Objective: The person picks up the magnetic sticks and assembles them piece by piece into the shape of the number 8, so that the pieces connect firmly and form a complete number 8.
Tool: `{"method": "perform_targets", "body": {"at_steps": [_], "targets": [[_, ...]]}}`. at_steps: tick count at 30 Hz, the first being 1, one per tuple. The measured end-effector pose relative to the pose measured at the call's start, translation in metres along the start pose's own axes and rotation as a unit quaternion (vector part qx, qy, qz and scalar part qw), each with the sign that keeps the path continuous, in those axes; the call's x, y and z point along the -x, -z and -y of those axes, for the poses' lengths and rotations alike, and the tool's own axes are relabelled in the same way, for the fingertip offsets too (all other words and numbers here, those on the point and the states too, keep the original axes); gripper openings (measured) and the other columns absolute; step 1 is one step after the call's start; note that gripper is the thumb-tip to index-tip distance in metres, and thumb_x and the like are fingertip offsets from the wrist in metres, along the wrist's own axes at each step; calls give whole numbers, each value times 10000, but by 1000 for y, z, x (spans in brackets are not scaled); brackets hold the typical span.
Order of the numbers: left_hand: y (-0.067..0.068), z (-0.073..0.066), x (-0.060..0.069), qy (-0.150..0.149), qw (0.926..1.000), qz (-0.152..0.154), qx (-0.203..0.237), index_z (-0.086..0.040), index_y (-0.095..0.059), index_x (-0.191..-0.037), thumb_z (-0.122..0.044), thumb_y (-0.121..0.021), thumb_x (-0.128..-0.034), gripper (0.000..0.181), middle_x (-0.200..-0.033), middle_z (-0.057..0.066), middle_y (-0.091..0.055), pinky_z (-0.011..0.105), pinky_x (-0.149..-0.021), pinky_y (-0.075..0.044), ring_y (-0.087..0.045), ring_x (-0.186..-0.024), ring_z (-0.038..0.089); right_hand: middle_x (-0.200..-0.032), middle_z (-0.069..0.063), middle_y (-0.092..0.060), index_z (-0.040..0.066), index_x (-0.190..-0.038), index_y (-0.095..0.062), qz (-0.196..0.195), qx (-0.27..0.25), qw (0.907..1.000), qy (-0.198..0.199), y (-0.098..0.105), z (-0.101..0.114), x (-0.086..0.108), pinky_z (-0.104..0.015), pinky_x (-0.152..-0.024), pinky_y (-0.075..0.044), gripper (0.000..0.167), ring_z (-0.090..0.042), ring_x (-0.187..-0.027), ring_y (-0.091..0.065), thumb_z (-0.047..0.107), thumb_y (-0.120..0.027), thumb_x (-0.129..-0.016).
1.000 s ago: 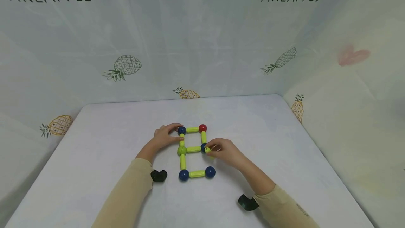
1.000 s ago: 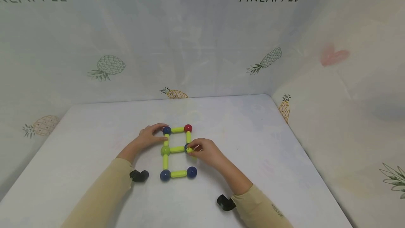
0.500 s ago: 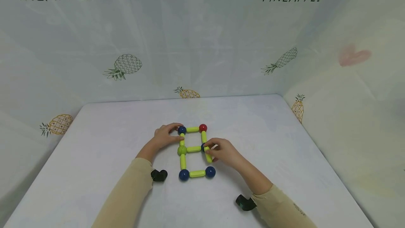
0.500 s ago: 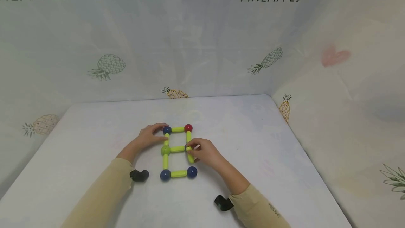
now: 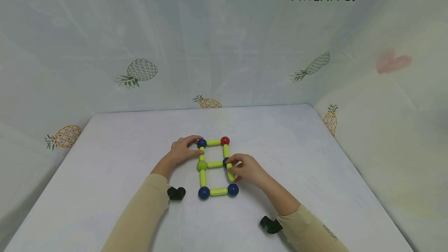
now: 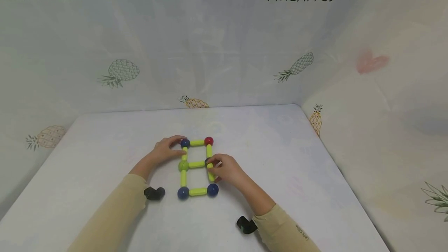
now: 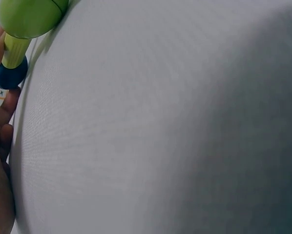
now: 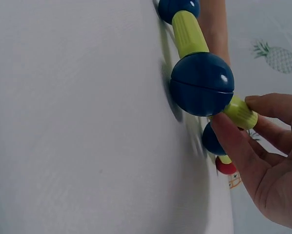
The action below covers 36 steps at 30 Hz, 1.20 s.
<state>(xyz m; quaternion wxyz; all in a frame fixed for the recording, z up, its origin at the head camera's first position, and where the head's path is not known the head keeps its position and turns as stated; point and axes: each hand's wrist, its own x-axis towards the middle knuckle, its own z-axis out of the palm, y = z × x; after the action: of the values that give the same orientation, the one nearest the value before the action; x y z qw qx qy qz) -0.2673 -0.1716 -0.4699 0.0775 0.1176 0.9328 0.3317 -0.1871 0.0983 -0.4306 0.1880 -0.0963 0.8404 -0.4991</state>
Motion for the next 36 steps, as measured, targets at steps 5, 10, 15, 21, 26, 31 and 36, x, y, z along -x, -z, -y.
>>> {"method": "perform_targets", "body": {"at_steps": [5, 10, 15, 21, 26, 31, 36], "targets": [[0, -1, 0, 21, 10000, 12, -37, -266, -554, -1363, -444, -752, -830, 595, -1186, 17, -575, 523, -993, -247, -467, -1075, 252, -966, -71, -586, 39, -1080, -673, 24, 132, 9998, -121, 0, 0, 1, -314, -608, -555, 205, -183, -714, -625, 60, -711, -880], [1, -1, 0, 24, 10000, 19, -13, -261, -556, -1360, -438, -753, -832, 590, -1186, 23, -575, 525, -983, -250, -467, -1063, 255, -951, -65, -587, 40, -1065, -676, 35, 192, 9996, -205, -1, 1, 1, -312, -626, -554, 189, -184, -692, -622, 80, -712, -884], [0, 1, -1, 24, 10000, 16, -13, -266, -557, -1358, -446, -755, -829, 593, -1183, 18, -575, 526, -985, -249, -468, -1075, 256, -942, -67, -581, 36, -1065, -668, 9, 145, 9996, -225, -1, 1, 1, -314, -628, -554, 206, -190, -694, -621, 74, -724, -870], [-1, 1, -1, -4, 10000, 10, -23, -259, -558, -1356, -447, -756, -827, 595, -1183, 22, -578, 533, -977, -252, -473, -1088, 265, -933, -70, -576, 34, -1063, -644, -11, 123, 9996, -246, -1, -2, 1, -313, -631, -555, 247, -189, -678, -622, 68, -751, -843], [0, 1, -1, -6, 10000, 16, -16, -258, -559, -1356, -438, -757, -828, 591, -1183, 24, -580, 527, -973, -253, -473, -1087, 264, -924, -64, -581, 51, -1048, -631, -54, 161, 9994, -310, -1, -4, 0, -305, -637, -551, 249, -185, -652, -628, 94, -762, -840], [0, 1, -1, -7, 10000, 32, -31, -255, -557, -1359, -435, -754, -832, 591, -1182, 24, -578, 530, -978, -247, -471, -1080, 263, -906, -61, -586, 55, -1034, -625, -36, 138, 9993, -334, -1, -6, 1, -299, -629, -547, 239, -183, -636, -634, 89, -759, -839], [-1, 2, -1, -36, 10000, 18, -30, -251, -557, -1357, -432, -754, -832, 589, -1176, 26, -579, 540, -979, -243, -472, -1074, 264, -895, -63, -583, 48, -1021, -621, -25, 95, 9995, -293, -1, -8, 1, -305, -621, -546, 226, -182, -628, -629, 66, -751, -837]]}}
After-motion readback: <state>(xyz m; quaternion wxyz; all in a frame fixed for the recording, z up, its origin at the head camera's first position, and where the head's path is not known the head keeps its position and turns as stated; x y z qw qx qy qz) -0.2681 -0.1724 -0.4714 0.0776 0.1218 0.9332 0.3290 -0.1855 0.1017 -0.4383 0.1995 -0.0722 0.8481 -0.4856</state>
